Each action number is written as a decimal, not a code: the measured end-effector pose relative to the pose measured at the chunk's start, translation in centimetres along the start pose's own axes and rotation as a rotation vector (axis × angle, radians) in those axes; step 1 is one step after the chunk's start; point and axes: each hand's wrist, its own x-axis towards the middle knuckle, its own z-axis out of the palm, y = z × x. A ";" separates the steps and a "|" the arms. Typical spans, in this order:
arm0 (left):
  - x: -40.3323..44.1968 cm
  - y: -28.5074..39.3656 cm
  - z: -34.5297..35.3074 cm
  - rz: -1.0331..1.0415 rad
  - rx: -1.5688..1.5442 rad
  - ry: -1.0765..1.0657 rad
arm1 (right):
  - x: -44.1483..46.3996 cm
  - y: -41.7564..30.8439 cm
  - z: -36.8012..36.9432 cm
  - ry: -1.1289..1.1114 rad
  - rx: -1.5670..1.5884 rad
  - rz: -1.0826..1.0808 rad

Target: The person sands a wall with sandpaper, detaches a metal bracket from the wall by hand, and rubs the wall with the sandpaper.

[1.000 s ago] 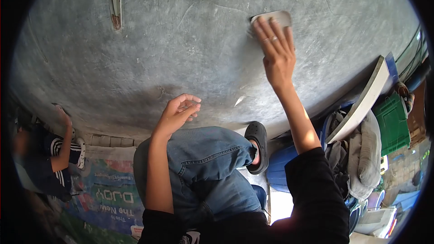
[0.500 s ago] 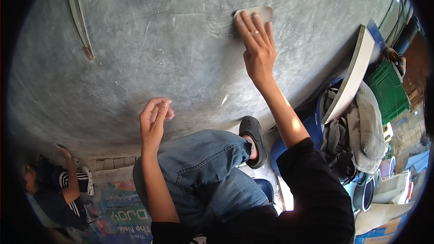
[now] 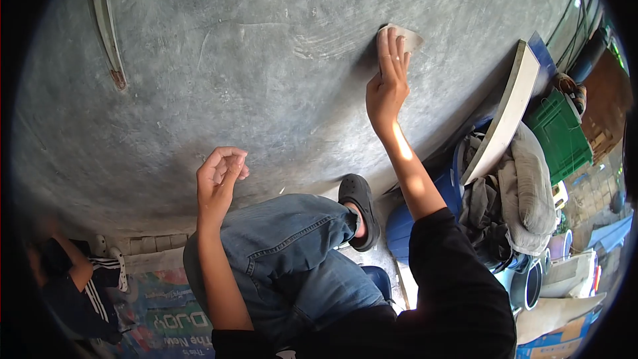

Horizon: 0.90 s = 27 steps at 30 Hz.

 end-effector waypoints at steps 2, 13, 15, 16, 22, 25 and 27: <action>0.2 0.2 -0.2 0.010 0.017 -0.010 | -0.3 -0.2 -0.7 -0.157 -0.046 -0.128; 0.1 0.4 0.0 -0.024 0.001 0.008 | 1.2 3.8 -1.9 0.030 -0.130 0.115; 0.1 0.5 -0.1 -0.034 -0.009 0.000 | -0.2 3.0 -2.2 -0.163 -0.210 -0.103; 0.1 0.5 -0.1 -0.042 -0.021 -0.009 | -0.3 3.0 -2.5 -0.247 -0.259 -0.229; 0.1 0.5 -0.1 -0.096 -0.080 -0.029 | -0.8 3.3 -1.9 -0.100 -0.276 -0.202; 0.0 0.2 -0.1 -0.152 -0.132 -0.044 | 0.2 3.2 -1.9 0.016 -0.232 0.069; 0.0 0.6 -0.1 -0.158 -0.174 -0.052 | -1.0 0.9 -1.9 -0.193 -0.242 -0.039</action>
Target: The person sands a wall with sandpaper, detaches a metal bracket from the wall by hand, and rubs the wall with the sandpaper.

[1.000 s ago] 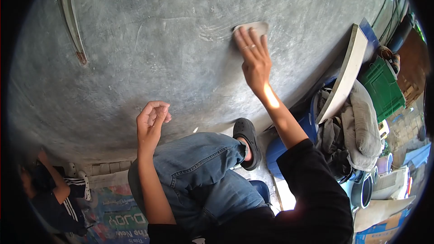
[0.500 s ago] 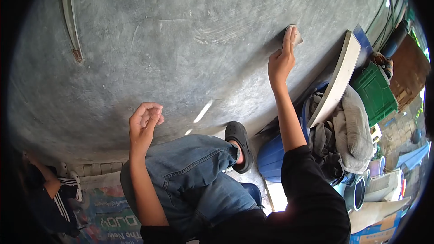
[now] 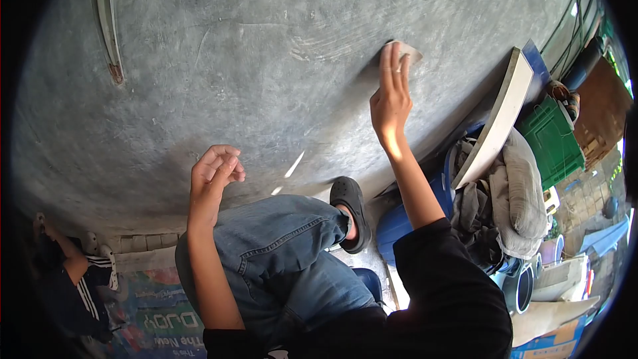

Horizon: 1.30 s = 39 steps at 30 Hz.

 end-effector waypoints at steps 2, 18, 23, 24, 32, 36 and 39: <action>0.0 0.3 -0.3 -0.001 -0.043 -0.005 | 0.0 1.1 0.1 0.020 -0.006 -0.058; 0.1 -0.3 -0.3 -0.049 -0.052 0.029 | -0.4 9.6 -0.5 0.026 -0.129 0.138; 0.0 -0.1 -0.3 -0.074 -0.042 0.030 | -1.6 10.8 -0.4 -0.147 -0.178 0.260; 0.2 -0.1 -0.3 -0.070 -0.045 0.031 | -1.4 11.6 -0.8 -0.200 -0.144 0.257; 0.2 -0.6 -0.6 -0.092 -0.056 0.056 | -3.7 17.0 0.8 -0.510 -0.014 0.479; -0.1 -0.6 -1.0 -0.112 -0.057 0.029 | -4.9 20.0 2.7 -0.378 0.016 0.668; 0.0 -0.5 -1.5 -0.153 -0.038 0.061 | -6.5 22.8 4.0 -0.435 -0.136 0.428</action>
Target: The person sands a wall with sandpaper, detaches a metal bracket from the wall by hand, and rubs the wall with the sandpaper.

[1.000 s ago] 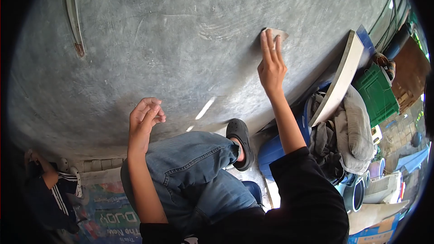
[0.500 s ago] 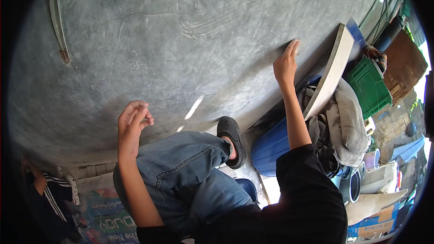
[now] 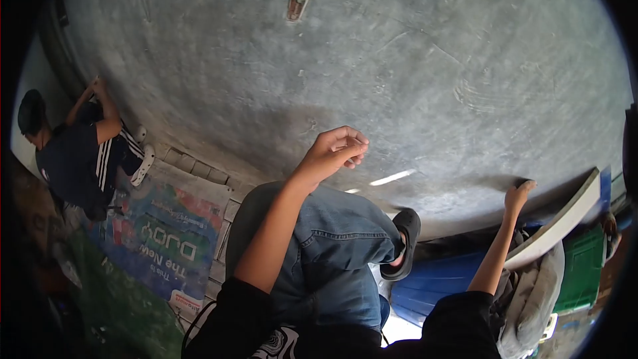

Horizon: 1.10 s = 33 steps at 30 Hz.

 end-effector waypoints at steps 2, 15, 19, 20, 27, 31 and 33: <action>0.4 -1.0 -0.2 0.033 -0.024 -0.032 | 1.0 2.3 0.6 0.031 0.095 0.185; 0.8 -1.2 0.3 0.016 0.091 -0.114 | 1.7 5.2 5.0 0.290 0.110 -0.010; 0.8 -2.5 0.8 -0.011 0.142 -0.140 | 0.9 -2.6 -3.6 -0.305 0.787 0.763; 0.9 -2.4 0.6 -0.003 0.180 -0.154 | 0.0 -2.7 -2.5 -0.293 0.821 0.785; 0.8 -3.8 0.0 -0.073 0.473 -0.097 | -9.6 -15.6 -5.1 -0.040 0.843 -0.187; 0.6 -2.9 0.2 -0.099 0.404 -0.228 | -14.8 -25.6 -8.9 -0.280 0.962 -0.509; 0.1 -1.6 0.5 -0.105 0.255 -0.186 | -17.0 -28.4 -9.0 -0.391 1.003 -0.663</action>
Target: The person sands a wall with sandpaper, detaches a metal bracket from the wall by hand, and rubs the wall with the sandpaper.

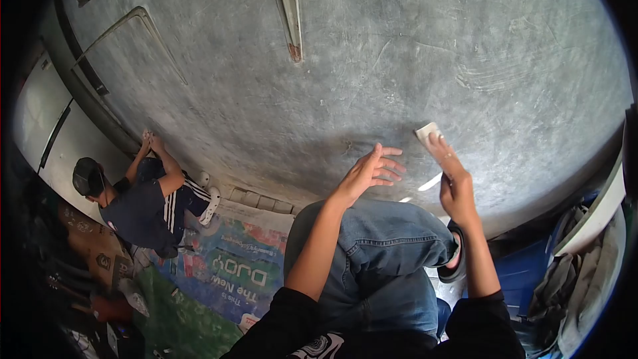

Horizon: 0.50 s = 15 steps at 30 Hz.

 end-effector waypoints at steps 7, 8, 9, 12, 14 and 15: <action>-5.3 2.5 -0.3 0.129 -0.330 0.220 | 0.7 -2.0 8.6 0.003 0.252 -0.127; -5.7 2.2 -1.0 0.127 -0.297 0.315 | 0.7 -2.3 9.7 -0.013 0.217 -0.168; -6.2 2.2 -1.4 0.127 -0.264 0.406 | 0.7 -2.8 10.4 -0.003 0.234 -0.164; -7.3 2.9 -1.7 0.135 -0.219 0.500 | 1.0 -4.0 11.9 0.025 0.352 -0.152; -7.7 2.9 -1.7 0.120 -0.138 0.550 | 0.6 -4.8 12.9 0.049 0.487 -0.111; -7.8 2.7 -1.7 0.143 -0.198 0.592 | 0.2 -5.2 13.2 0.070 0.610 -0.064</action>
